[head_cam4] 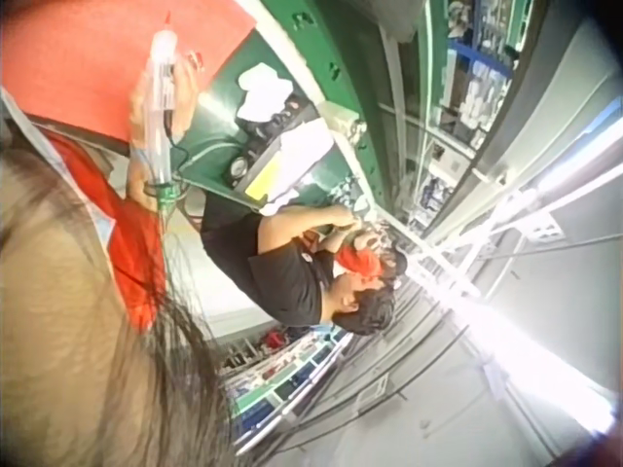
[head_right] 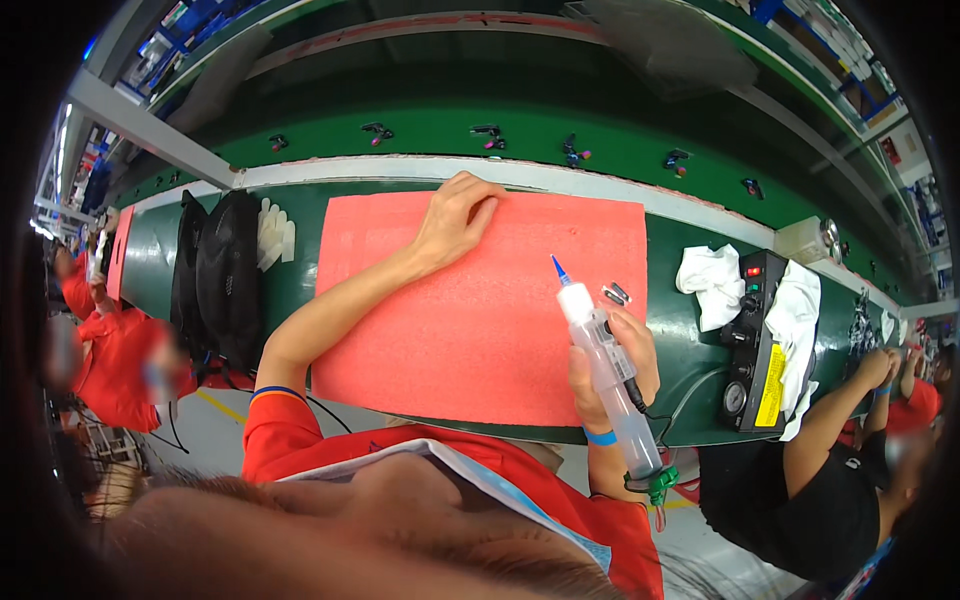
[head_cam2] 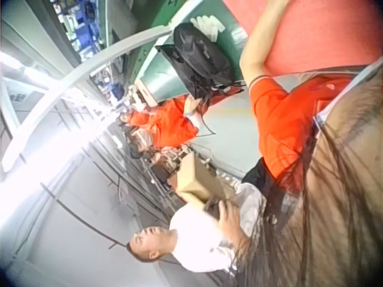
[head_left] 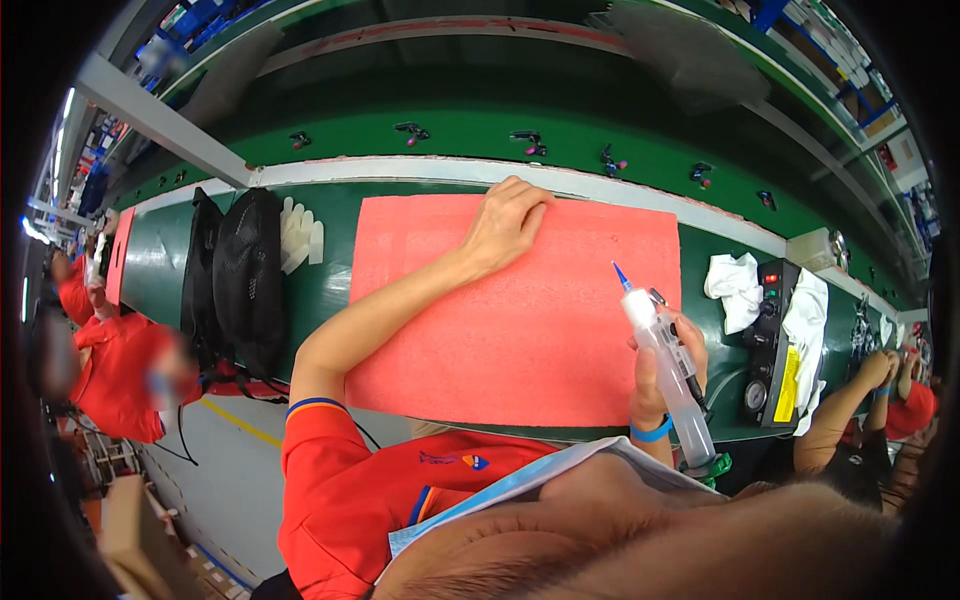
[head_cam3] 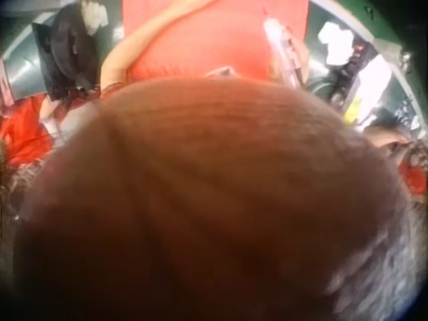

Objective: Assembling small electronic components and applying adhesive using a syringe dispenser.

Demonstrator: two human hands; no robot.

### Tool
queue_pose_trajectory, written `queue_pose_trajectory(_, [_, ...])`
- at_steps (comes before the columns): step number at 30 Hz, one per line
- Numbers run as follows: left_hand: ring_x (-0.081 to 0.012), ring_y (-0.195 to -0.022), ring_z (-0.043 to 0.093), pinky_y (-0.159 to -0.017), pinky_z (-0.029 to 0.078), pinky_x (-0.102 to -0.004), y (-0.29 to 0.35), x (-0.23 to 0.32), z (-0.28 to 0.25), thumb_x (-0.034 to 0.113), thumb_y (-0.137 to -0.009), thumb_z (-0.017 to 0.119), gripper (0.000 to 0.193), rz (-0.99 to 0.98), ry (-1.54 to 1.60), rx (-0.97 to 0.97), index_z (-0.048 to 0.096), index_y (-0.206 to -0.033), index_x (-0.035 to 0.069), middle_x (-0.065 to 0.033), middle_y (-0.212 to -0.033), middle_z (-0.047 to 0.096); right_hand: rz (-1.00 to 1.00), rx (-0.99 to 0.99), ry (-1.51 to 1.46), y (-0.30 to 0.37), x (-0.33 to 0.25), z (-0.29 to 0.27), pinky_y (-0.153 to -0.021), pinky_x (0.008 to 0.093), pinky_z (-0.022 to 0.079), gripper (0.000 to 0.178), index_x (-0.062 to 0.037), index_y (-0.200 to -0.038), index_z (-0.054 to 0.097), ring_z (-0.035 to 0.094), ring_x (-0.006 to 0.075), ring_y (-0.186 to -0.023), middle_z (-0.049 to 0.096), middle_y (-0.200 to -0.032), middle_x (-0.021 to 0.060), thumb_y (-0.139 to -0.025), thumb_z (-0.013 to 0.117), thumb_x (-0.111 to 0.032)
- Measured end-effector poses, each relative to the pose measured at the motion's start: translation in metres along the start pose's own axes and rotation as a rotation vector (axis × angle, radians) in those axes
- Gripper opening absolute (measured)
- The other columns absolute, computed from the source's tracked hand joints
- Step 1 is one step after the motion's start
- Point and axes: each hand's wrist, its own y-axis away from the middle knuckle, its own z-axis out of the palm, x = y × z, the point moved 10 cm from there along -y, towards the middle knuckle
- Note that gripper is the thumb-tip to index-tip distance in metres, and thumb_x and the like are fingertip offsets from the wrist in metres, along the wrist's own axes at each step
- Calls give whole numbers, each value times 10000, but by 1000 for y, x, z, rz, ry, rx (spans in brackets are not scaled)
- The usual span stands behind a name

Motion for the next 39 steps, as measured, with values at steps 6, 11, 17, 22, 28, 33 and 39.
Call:
queue_pose_trajectory(6, [-258, -807, 508, -726, 414, -337, -47, -27, -28, 3, -679, 565, 136, 31, -247, 140, 571, -815, 14, -101, -772, 572, -134, -137, 58, -1, -12, 8, -530, 290, 473, 400, -12, -1098, 410, 548, 198, -611, 485, -979, 212, -744, 566, -114])
queue_pose_trajectory(11, [-274, -827, 502, -723, 415, -350, -63, -80, -9, 8, -660, 580, 177, -87, -409, -4, 596, -835, 31, -111, -793, 573, -98, -134, 28, -2, -7, 8, -542, 296, 478, 404, -9, -1090, 411, 552, 205, -632, 480, -990, 217, -740, 575, -127])
queue_pose_trajectory(17, [-278, -823, 502, -715, 414, -356, -80, -88, 2, 14, -655, 585, 160, -81, -446, -86, 604, -813, 27, -115, -771, 573, -68, -171, -1, -7, -9, 5, -570, 306, 487, 422, -12, -1076, 415, 556, 228, -696, 479, -989, 228, -729, 597, -170])
queue_pose_trajectory(22, [-275, -787, 524, -690, 427, -357, -89, -57, -13, 55, -662, 593, 119, -11, -476, 33, 609, -777, 29, -111, -729, 581, -88, -185, -35, -7, -6, 11, -581, 308, 488, 420, -17, -1069, 420, 554, 241, -732, 482, -983, 238, -728, 601, -182])
queue_pose_trajectory(28, [-288, -695, 578, -644, 457, -350, -117, -55, 70, 140, -677, 618, 146, -298, -257, -275, 612, -765, 23, -140, -678, 599, -29, -71, -43, -12, -6, 0, -646, 314, 499, 425, -4, -958, 497, 593, 283, -784, 570, -890, 207, -581, 684, -69])
queue_pose_trajectory(33, [-329, -720, 586, -637, 472, -380, -114, -66, 96, 128, -688, 601, 167, -336, -264, -480, 606, -761, -23, -200, -689, 589, -24, -66, -58, -10, -7, 1, -646, 316, 500, 427, -3, -959, 497, 593, 282, -783, 570, -894, 208, -580, 683, -62])
queue_pose_trajectory(39, [-140, -615, 581, -563, 461, -245, -98, -58, 70, 75, -727, 579, 106, -542, 220, -410, 587, -777, -18, -93, -633, 592, -13, -76, -66, -11, -9, 0, -645, 317, 500, 421, -4, -959, 495, 594, 282, -785, 569, -901, 209, -583, 679, -55])
